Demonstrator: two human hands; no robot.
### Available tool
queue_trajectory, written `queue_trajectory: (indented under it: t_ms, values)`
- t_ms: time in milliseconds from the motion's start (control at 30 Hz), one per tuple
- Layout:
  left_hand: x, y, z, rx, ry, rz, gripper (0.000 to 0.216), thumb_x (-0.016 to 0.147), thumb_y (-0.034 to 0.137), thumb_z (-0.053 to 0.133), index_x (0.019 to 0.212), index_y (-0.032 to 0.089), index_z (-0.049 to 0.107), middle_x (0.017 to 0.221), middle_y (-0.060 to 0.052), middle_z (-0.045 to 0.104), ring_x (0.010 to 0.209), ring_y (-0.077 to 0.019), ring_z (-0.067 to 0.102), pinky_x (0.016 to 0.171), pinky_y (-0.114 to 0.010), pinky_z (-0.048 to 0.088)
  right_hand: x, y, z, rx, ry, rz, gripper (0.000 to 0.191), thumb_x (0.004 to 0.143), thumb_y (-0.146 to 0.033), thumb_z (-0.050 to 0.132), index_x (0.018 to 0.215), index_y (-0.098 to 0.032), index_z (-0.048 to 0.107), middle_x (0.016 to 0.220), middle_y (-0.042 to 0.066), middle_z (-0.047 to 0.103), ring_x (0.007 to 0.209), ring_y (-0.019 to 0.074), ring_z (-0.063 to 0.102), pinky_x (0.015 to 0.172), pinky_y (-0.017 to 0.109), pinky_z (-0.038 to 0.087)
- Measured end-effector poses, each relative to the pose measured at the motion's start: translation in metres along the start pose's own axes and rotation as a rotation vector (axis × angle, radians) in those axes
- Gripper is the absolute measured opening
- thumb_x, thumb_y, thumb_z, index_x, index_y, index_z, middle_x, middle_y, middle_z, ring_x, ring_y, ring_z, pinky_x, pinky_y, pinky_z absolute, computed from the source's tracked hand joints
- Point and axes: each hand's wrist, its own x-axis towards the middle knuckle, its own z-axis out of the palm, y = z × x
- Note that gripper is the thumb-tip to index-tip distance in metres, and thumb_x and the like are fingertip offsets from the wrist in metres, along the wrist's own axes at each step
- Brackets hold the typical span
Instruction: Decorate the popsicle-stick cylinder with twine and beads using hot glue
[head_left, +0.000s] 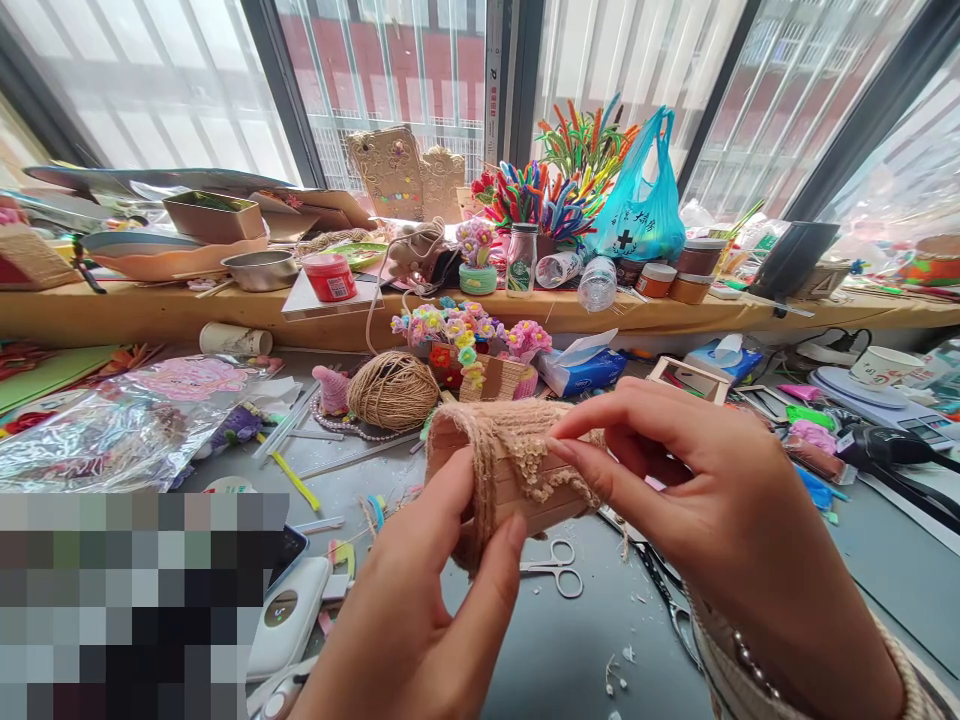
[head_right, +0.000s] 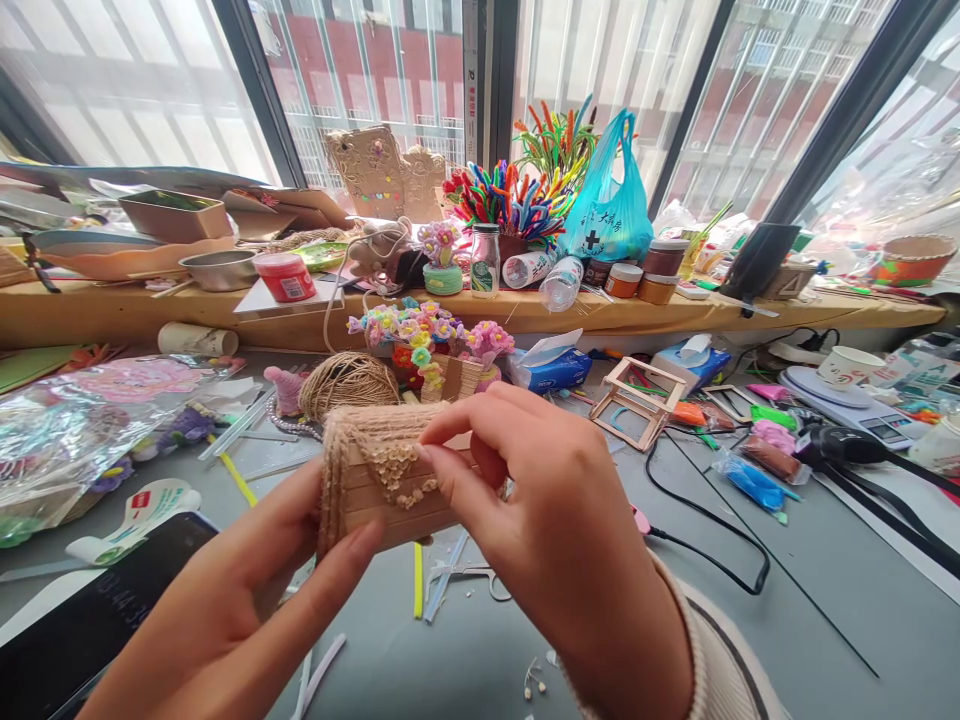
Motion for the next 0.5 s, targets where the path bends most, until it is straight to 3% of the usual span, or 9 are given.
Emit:
queue_trajectory:
  t_ms: [233, 500]
  values:
    - [0.0023, -0.0013, 0.0004, 0.002, -0.002, 0.001, 0.033, 0.084, 0.035, 0.048, 0.115, 0.029, 0.057, 0.066, 0.001, 0.06, 0.055, -0.0156, 0.054, 0.048, -0.024, 0.047, -0.0007, 0.0009, 0.0013, 0.032, 0.01, 0.006, 0.006, 0.078, -0.017, 0.059, 0.077, -0.02, 0.064, 0.051, -0.007, 0.043, 0.043, 0.0045, 0.035, 0.04, 0.019, 0.028]
    - [0.0002, -0.0002, 0.0006, 0.0, 0.015, -0.019, 0.036, 0.084, 0.034, 0.049, 0.119, 0.03, 0.054, 0.081, 0.0, 0.066, 0.064, -0.0163, 0.058, 0.056, -0.025, 0.051, -0.0001, 0.0011, 0.0026, 0.034, 0.004, 0.015, 0.006, 0.078, -0.017, 0.059, 0.077, -0.02, 0.064, 0.051, -0.007, 0.043, 0.042, 0.0046, 0.035, 0.042, 0.02, 0.029]
